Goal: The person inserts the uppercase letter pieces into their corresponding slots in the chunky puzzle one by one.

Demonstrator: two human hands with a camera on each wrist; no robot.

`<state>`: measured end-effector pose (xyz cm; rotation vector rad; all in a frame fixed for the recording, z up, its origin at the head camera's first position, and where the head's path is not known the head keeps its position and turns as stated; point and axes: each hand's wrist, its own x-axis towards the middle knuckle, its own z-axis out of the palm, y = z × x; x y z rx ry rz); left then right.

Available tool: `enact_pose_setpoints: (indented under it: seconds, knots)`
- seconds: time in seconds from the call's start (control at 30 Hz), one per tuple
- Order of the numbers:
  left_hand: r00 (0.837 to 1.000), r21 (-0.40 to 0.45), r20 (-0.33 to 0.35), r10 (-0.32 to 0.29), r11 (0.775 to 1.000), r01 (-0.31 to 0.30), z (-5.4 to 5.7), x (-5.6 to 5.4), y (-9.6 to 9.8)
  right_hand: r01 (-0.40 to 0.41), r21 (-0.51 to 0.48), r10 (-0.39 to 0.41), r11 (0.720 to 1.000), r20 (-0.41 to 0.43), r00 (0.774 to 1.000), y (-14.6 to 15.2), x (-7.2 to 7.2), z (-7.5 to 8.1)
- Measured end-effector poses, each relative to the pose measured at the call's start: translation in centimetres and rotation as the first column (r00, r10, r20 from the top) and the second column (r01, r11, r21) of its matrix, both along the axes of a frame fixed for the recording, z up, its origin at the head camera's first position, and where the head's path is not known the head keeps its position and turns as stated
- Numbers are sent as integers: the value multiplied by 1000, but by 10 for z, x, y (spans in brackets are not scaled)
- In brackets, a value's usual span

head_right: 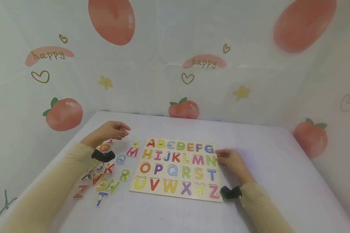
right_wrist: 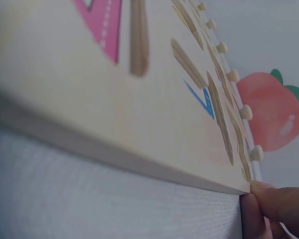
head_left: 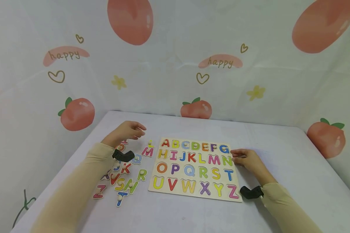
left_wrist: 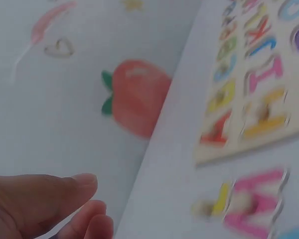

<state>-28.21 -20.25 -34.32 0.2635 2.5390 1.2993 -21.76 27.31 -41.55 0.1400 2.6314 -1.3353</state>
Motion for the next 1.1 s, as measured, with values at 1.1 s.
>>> enact_pose_setpoints:
  seconds: [1.1]
  knots:
    - [986,-190,87,144,974,-126,-34,-15,-69,1,-4,-1,1000,12,1000,0,2,0]
